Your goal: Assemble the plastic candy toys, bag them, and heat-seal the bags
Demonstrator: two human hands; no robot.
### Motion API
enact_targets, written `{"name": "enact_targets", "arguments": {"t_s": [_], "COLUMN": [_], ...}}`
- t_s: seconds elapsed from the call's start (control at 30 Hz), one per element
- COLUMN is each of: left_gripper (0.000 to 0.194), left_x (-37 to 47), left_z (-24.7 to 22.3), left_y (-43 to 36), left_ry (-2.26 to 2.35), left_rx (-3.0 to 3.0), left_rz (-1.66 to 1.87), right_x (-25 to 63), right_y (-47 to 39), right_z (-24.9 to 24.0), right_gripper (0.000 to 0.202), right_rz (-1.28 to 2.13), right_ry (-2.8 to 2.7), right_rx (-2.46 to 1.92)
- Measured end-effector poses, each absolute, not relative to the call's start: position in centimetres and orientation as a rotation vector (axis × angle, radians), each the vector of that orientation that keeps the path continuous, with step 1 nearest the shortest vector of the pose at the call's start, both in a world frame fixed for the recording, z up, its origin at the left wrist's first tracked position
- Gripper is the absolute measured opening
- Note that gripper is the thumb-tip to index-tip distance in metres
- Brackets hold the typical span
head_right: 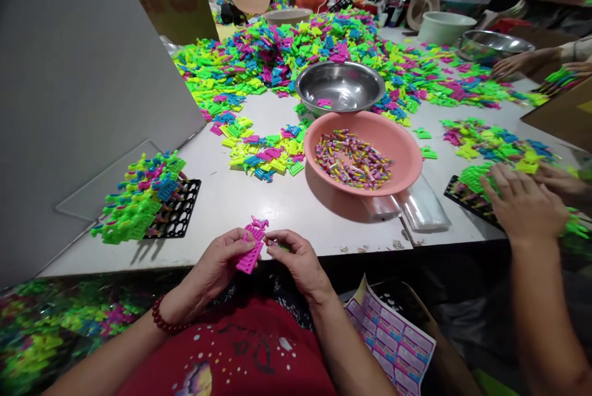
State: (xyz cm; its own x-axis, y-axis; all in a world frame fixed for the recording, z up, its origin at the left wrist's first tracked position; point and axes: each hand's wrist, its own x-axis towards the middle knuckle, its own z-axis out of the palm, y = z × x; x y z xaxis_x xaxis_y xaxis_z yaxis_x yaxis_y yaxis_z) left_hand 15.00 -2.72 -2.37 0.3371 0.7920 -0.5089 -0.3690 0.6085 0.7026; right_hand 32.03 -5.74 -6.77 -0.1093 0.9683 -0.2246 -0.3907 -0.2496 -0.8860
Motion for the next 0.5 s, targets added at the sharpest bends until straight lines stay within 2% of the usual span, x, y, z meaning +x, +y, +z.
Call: {"name": "enact_targets", "arguments": {"t_s": [0.27, 0.5], "left_gripper": [0.033, 0.030], "left_x": [15.01, 14.92], "left_z": [-2.39, -2.61], "left_y": [-2.79, -2.90], "left_ry": [0.946, 0.936], "left_rx": [0.507, 0.529], "left_rz": [0.794, 0.764], "right_x": [32.20, 32.07], "right_y": [-5.92, -6.14], "right_z": [-6.62, -5.97], "right_gripper": [0.016, 0.024], "right_rz": [1.586, 1.611], "right_ry": [-0.926, -0.883], "right_rx": [-0.998, -0.986]}}
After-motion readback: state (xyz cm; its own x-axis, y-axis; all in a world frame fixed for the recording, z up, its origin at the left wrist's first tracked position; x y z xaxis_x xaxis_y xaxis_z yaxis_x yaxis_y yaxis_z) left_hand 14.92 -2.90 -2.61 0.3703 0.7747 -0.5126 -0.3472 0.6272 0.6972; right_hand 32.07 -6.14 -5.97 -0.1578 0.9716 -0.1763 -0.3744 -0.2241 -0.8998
